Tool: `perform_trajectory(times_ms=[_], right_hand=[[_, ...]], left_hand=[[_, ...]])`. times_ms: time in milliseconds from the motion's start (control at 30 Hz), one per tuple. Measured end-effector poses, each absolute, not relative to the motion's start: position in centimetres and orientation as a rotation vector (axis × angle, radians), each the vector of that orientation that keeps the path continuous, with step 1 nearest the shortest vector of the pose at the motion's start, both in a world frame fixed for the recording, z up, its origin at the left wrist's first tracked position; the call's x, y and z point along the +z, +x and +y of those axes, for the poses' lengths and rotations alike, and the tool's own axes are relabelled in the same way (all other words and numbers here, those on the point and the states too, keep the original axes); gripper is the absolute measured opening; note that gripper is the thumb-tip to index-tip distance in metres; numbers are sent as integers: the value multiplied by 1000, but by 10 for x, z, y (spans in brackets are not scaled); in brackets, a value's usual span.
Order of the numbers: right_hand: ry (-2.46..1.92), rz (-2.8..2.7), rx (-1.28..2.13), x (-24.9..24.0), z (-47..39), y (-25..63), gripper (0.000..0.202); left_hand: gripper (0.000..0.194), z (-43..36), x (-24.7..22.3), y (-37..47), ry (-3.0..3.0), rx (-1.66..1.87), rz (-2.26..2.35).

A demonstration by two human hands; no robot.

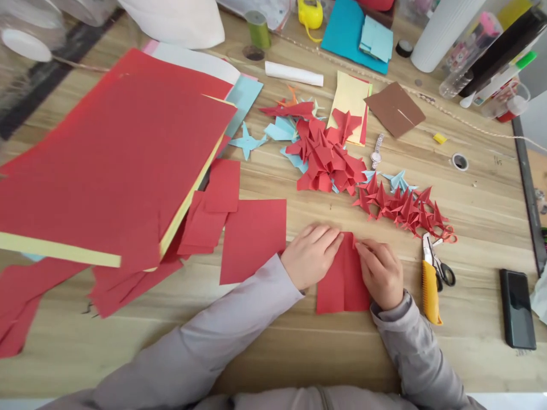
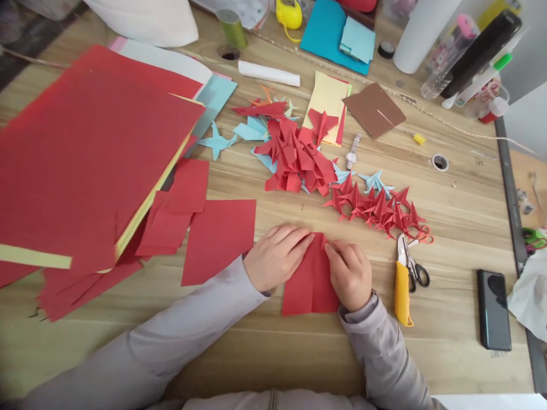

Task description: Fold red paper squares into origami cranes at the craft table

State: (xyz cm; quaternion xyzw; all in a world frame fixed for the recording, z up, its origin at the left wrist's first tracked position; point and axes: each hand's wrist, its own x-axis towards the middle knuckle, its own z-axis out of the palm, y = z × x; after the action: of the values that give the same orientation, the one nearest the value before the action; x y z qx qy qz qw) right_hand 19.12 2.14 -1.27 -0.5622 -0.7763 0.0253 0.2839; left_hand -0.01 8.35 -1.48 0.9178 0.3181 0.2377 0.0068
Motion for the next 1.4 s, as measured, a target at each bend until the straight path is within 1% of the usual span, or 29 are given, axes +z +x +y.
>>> perform_trajectory(times_ms=[133,267,467,633,833,1067,1400], right_hand=[[-1405,-2133,135,-13,20,194,44],[-1362,-2149,150,-11,20,194,46],[-1318,-2145,167,-11,22,193,43],[-1290,-2167,151,-12,24,193,36],[-1283,-2138,118,-17,25,194,43],[-1169,-2211,214,-15,27,198,29],[-1111,-2267,243,-15,30,201,30]], left_hand=[[28,84,-13,-1,2877,695,996],[29,84,-13,-2,2889,640,1003],[30,85,-13,-2,2940,585,993],[30,86,-14,-2,3001,598,986],[32,87,-14,-1,3008,552,1001],[34,88,-15,0,2997,527,1005],[32,89,-14,1,2935,513,1002]])
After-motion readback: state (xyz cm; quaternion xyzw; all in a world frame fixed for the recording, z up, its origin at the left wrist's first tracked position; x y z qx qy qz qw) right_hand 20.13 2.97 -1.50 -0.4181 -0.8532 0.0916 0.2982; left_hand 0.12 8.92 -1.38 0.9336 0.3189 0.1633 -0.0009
